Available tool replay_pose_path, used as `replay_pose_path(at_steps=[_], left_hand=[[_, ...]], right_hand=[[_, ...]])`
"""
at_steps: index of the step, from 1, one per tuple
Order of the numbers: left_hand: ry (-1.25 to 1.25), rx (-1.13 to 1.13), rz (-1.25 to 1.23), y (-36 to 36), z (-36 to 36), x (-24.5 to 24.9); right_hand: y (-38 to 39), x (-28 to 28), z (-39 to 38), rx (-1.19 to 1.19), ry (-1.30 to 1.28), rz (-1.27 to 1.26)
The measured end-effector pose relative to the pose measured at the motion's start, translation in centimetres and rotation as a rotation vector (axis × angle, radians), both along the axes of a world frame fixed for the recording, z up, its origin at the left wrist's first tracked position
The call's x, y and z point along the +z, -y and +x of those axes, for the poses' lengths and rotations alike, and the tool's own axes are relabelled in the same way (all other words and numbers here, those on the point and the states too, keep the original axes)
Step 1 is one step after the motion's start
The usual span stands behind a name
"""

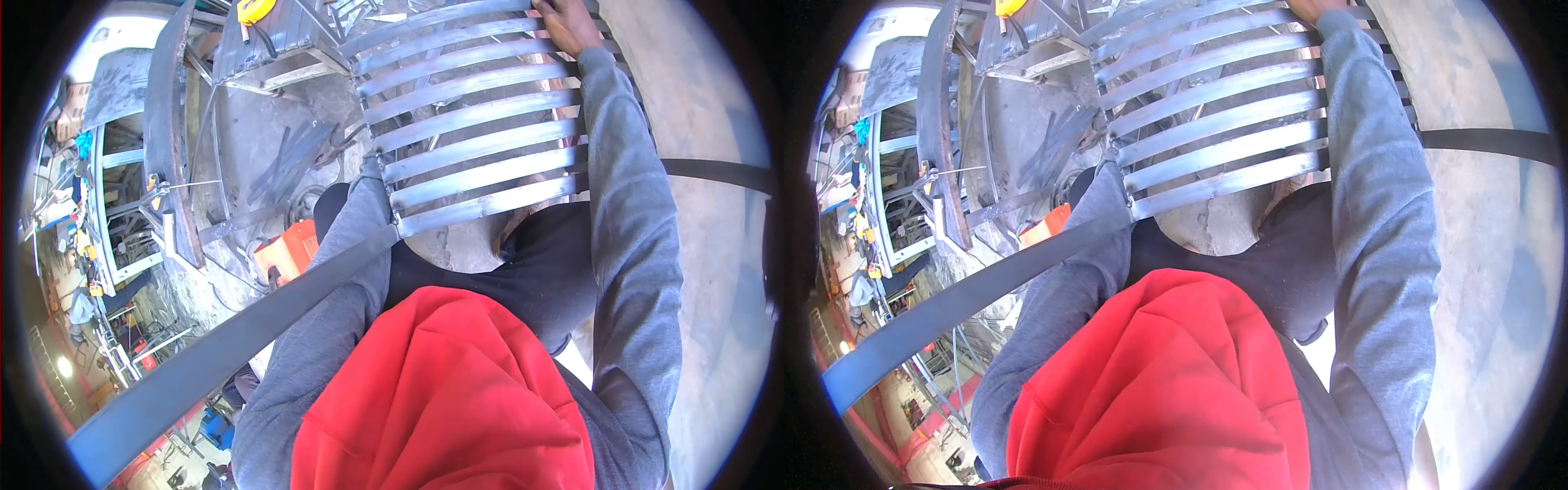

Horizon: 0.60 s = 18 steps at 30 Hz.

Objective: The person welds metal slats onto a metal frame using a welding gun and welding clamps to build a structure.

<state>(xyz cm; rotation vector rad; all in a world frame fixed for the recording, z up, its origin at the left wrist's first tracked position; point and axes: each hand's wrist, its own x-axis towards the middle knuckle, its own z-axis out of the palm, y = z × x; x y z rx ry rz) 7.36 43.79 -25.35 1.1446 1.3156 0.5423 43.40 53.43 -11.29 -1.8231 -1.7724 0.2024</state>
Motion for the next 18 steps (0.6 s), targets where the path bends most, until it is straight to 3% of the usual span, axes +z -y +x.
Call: replay_pose_path(at_steps=[4, 6, 9, 10, 11, 12, 15, 16, 17, 18], left_hand=[[-0.018, -0.019, -0.001, 0.2, 0.3, -0.8], [-0.03, -0.033, -0.003, -0.1, -0.2, -1.0], [-0.043, -0.065, -0.005, 1.5, -1.2, -0.9], [-0.048, -0.076, -0.009, -1.3, -0.3, -1.2], [-0.054, -0.086, -0.014, 1.2, -1.1, -1.2], [-0.061, -0.098, -0.015, 1.4, -1.1, -1.1], [-0.081, -0.134, 0.006, 8.3, -5.0, 0.3], [-0.088, -0.144, 0.012, 8.7, -5.6, 0.2], [-0.092, -0.151, 0.02, 1.7, -1.9, -1.3], [-0.096, -0.157, 0.029, 2.5, -2.8, -1.2]], right_hand=[[-0.4, -1.2, 0.7, 0.005, -0.142, -0.003], [-2.4, -4.6, 2.3, 0.107, -0.401, 0.004], [-2.6, -4.5, 2.4, 0.13, -0.428, -0.037], [-2.5, -4.5, 2.4, 0.137, -0.443, -0.048], [-2.5, -4.2, 2.5, 0.117, -0.271, 0.002], [-2.3, -4.1, 2.4, 0.114, -0.271, 0.012], [-2.1, -3.7, 1.8, 0.105, -0.548, -0.051], [-2.1, -3.5, 1.7, 0.106, -0.546, -0.035], [-2.2, -3.4, 1.8, 0.085, -0.373, -0.006], [-2.4, -3.6, 1.9, 0.062, -0.2, 0.025]])
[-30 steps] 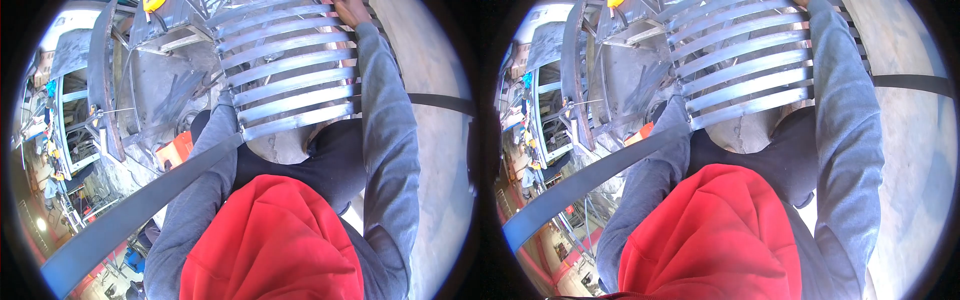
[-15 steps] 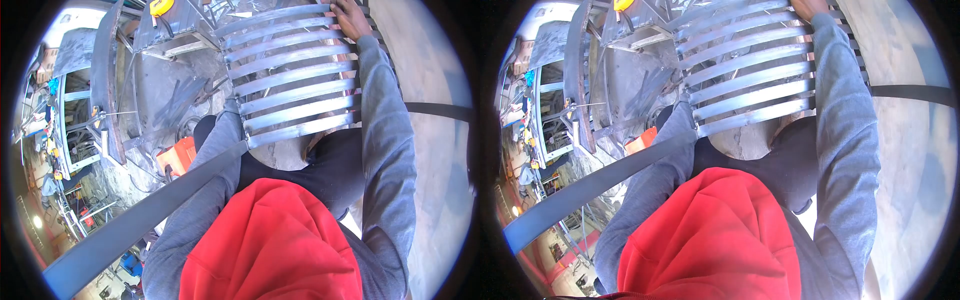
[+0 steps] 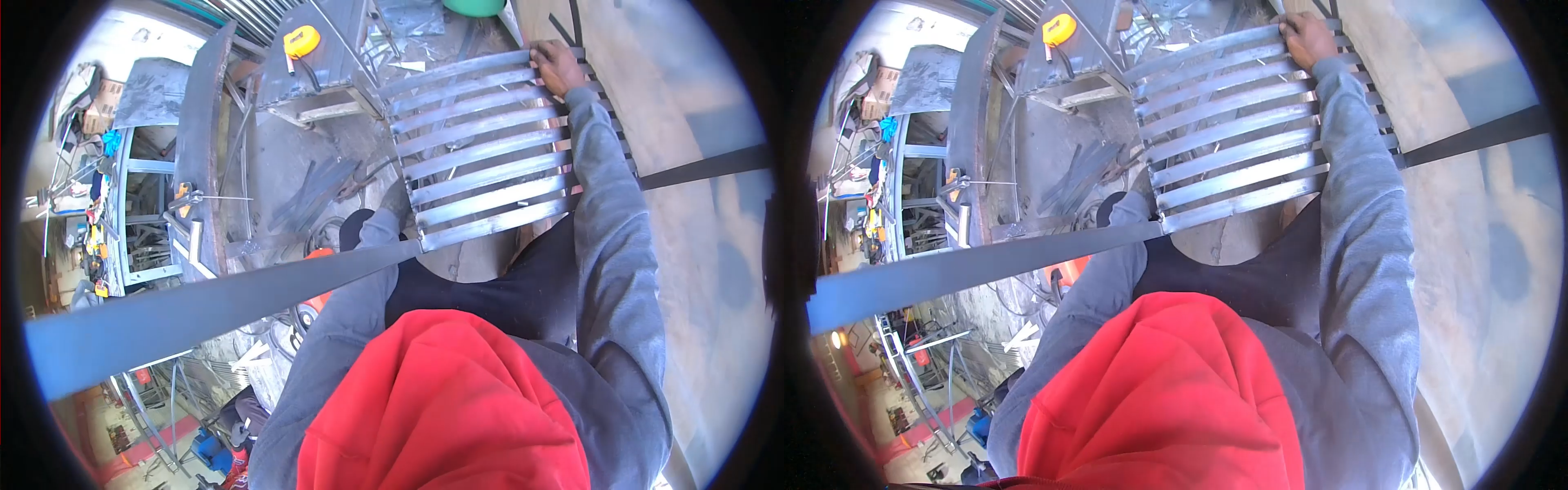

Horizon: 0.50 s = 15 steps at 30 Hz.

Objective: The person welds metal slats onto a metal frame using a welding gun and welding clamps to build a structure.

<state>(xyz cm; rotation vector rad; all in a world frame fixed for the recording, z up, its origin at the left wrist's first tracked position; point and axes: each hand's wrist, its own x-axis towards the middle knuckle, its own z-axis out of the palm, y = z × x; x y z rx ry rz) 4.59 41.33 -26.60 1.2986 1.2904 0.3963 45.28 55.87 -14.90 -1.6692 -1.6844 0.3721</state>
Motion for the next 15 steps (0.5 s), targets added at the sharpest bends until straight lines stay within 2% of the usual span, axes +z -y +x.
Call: replay_pose_path(at_steps=[2, 6, 7, 10, 14, 15], left_hand=[[-0.002, -0.005, 0.016, 1.4, -0.4, -0.2], [0.018, 0.001, 0.061, 5.1, -0.9, -1.1], [0.026, 0.003, 0.07, 8.2, -3.6, -0.6], [0.05, 0.023, 0.086, 4.3, 0.4, -2.2], [0.069, 0.039, 0.108, 3.8, -0.7, -2.6], [0.168, 0.128, 0.046, 3.7, -0.3, -3.8]], right_hand=[[-0.6, -1.4, 0.4, -0.036, 0.056, 0.072], [-0.2, -0.6, 0.1, -0.013, 0.025, 0.048], [-0.2, -0.7, 0.3, -0.007, 0.025, 0.039], [-0.4, -1.4, 0.6, 0.025, 0.063, 0.103], [0.1, -0.4, -0.2, 0.031, 0.077, 0.126], [0.8, 0.5, -0.2, 0.033, 0.166, 0.159]])
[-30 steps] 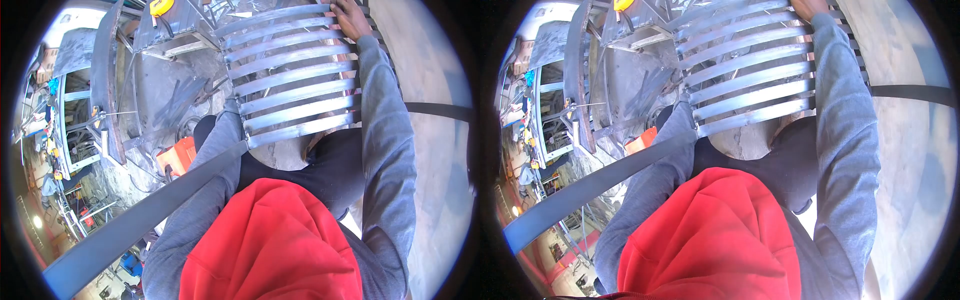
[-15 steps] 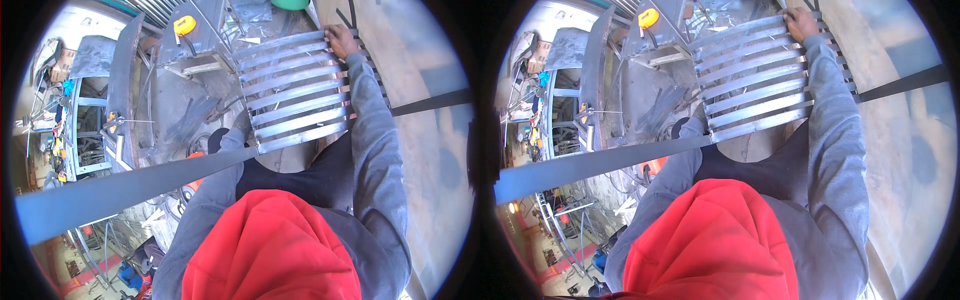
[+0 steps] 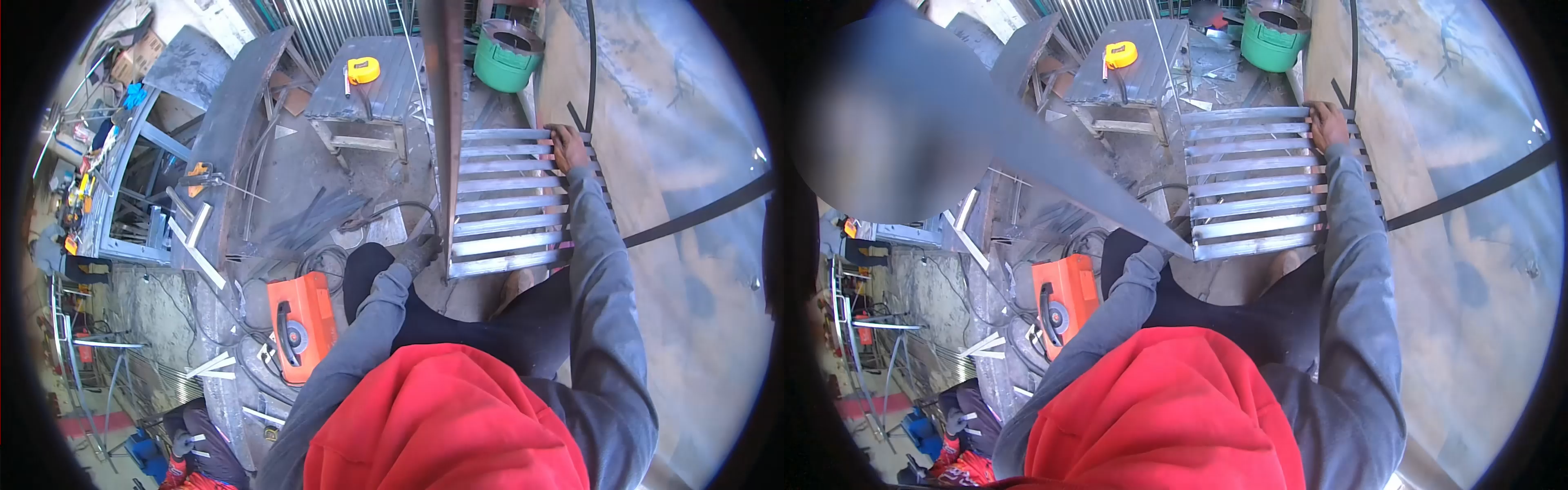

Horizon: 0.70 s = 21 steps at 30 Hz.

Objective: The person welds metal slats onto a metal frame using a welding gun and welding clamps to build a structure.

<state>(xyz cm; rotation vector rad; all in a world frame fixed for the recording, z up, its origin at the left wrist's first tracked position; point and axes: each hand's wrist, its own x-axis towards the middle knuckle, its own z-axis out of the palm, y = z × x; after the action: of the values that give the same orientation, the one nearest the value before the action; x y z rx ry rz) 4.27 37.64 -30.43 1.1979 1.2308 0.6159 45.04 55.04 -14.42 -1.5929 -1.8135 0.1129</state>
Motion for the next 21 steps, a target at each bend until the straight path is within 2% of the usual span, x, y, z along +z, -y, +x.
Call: replay_pose_path(at_steps=[1, 2, 3, 4, 7, 8, 10, 11, 13, 17, 20, 21], left_hand=[[0.095, 0.079, -0.064, 0.1, -0.2, -0.9], [0.104, 0.048, -0.044, -0.6, 0.0, -1.5], [0.003, -0.013, -0.07, -1.0, -0.1, -1.8], [-0.11, -0.075, -0.108, -0.8, -0.7, -1.1], [-0.089, -0.021, -0.162, 0.5, -1.1, 3.2], [-0.094, -0.032, -0.165, 0.7, -1.4, 2.7], [-0.065, -0.081, 0.141, 1.1, -1.8, 1.8], [-0.062, -0.076, 0.138, 1.2, -1.9, 1.4], [0.017, 0.021, -0.095, 1.5, -1.8, 3.3], [-0.071, -0.035, -0.086, 1.2, -2.1, 4.4], [-0.101, -0.11, -0.04, 0.8, -2.0, 2.5], [-0.129, -0.146, 0.088, 0.4, -2.2, -0.2]], right_hand=[[0.7, 0.5, -0.5, -0.004, 0.079, 0.034], [1.3, 1.1, -0.9, -0.028, 0.05, -0.015], [0.2, -0.2, 0.0, -0.053, 0.155, 0.042], [0.5, 0.4, -0.5, -0.081, 0.15, 0.02], [0.8, 0.9, -1.3, -0.132, 0.162, 0.007], [1.1, 0.5, -1.4, -0.144, 0.178, 0.007], [1.5, 0.6, -1.9, -0.173, 0.183, -0.014], [1.4, 0.9, -2.2, -0.193, 0.197, -0.027], [1.1, 0.9, -2.0, -0.189, 0.195, -0.035], [0.8, 1.0, -2.0, -0.191, 0.158, -0.139], [1.0, 0.2, -1.7, -0.214, 0.15, -0.092], [1.2, 0.3, -2.0, -0.242, 0.12, -0.1]])
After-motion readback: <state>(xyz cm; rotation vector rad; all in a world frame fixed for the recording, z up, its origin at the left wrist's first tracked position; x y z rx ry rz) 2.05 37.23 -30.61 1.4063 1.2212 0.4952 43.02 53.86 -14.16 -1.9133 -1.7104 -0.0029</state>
